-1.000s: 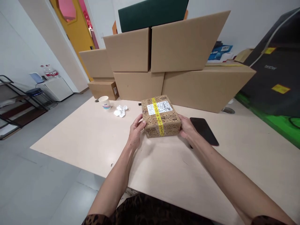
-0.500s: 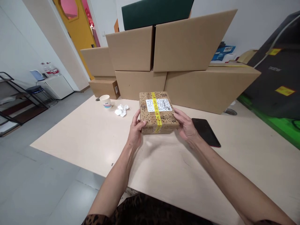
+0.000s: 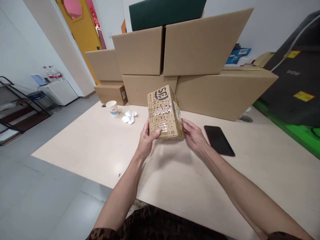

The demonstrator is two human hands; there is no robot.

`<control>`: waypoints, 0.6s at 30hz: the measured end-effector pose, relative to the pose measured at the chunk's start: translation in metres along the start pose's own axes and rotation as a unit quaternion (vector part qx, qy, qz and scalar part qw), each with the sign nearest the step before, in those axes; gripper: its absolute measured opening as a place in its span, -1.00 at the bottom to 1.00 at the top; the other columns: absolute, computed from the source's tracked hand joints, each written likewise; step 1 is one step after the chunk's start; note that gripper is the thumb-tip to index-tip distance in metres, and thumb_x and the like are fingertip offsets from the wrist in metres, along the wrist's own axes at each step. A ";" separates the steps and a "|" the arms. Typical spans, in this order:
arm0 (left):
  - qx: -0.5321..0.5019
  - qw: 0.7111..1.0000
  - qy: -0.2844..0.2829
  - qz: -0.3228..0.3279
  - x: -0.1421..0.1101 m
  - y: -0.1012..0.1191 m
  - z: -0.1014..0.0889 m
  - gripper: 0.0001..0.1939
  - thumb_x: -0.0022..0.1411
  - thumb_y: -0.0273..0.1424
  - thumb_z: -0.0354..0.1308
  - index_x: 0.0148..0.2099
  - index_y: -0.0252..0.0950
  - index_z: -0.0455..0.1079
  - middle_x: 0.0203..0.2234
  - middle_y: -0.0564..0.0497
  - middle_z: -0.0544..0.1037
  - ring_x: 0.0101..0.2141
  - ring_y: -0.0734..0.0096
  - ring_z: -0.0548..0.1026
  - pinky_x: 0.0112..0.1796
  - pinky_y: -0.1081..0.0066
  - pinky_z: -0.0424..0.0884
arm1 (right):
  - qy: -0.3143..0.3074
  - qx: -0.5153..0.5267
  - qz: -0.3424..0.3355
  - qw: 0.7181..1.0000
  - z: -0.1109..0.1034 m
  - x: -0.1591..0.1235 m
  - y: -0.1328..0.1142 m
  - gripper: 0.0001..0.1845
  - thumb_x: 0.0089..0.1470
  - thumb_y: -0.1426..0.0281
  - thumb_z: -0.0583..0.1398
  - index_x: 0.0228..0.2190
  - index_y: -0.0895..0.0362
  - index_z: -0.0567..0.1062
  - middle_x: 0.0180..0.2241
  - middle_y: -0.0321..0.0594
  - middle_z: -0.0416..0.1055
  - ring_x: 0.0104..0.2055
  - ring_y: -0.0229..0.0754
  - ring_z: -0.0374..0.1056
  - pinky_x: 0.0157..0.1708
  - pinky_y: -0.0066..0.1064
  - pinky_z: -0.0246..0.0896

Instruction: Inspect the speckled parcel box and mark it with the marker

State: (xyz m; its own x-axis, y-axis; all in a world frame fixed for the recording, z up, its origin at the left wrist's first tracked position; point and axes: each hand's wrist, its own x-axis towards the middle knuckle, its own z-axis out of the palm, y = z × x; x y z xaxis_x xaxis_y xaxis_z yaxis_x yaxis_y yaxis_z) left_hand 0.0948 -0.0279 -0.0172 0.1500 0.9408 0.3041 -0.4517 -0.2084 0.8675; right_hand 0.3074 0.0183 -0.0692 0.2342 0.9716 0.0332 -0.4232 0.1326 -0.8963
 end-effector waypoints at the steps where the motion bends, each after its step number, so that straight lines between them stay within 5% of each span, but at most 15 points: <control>1: 0.006 1.000 -0.013 0.002 0.000 -0.001 0.000 -0.16 0.16 -0.20 0.40 0.41 -0.15 0.21 0.34 -0.14 0.36 0.36 -0.06 0.26 0.36 -0.02 0.16 | 0.011 -0.011 -0.008 1.000 0.000 0.000 0.000 -0.58 -0.27 0.22 0.51 -0.27 -0.02 0.67 -0.13 -0.24 0.68 0.05 0.02 0.53 0.19 -0.08 0.37; 4: 0.025 0.998 -0.050 -0.002 -0.003 -0.004 0.001 -0.15 0.21 -0.20 0.36 0.46 -0.06 0.12 0.41 -0.08 0.26 0.40 -0.04 0.17 0.38 -0.04 0.12 | 0.031 -0.059 -0.039 0.997 0.002 -0.003 -0.006 -0.60 -0.23 0.24 0.48 -0.25 0.00 0.68 -0.12 -0.25 0.67 0.05 0.00 0.52 0.18 -0.10 0.36; 9: 0.080 0.991 -0.104 -0.017 -0.006 -0.008 0.002 -0.08 0.24 -0.20 0.34 0.51 0.06 -0.03 0.51 0.02 0.01 0.47 -0.03 -0.04 0.41 -0.09 -0.01 | -0.035 -0.070 -0.055 0.995 0.011 -0.014 -0.025 -0.64 -0.07 0.18 0.41 -0.19 0.00 0.67 -0.13 -0.24 0.67 -0.01 0.03 0.55 0.01 -0.13 0.46; 14: 0.111 0.986 -0.124 -0.009 -0.005 -0.007 0.000 -0.03 0.21 -0.19 0.35 0.52 0.09 -0.08 0.50 0.04 0.00 0.47 -0.07 -0.06 0.39 -0.11 0.03 | -0.090 -0.038 -0.049 0.994 0.020 -0.021 -0.043 -0.60 0.15 -0.04 0.24 -0.18 -0.05 0.66 0.00 -0.26 0.62 0.14 0.04 0.47 0.13 -0.08 0.37; 18: 0.179 0.973 -0.141 0.027 -0.005 -0.013 -0.006 0.01 0.18 -0.19 0.37 0.52 0.09 -0.11 0.52 0.02 -0.08 0.48 -0.09 -0.12 0.41 -0.14 -0.09 | -0.113 -0.035 -0.081 0.990 0.024 -0.023 -0.053 -0.60 0.14 -0.05 0.24 -0.15 -0.09 0.62 0.05 -0.30 0.59 0.23 0.06 0.39 0.16 -0.01 0.33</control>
State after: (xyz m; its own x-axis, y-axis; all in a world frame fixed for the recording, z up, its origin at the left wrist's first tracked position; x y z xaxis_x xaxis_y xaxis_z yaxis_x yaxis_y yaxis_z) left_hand 0.0948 -0.0281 -0.0323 0.3927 0.8255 0.4054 -0.1387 -0.3826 0.9134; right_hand 0.3037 -0.0067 -0.0115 0.0900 0.9587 0.2697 -0.3335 0.2841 -0.8989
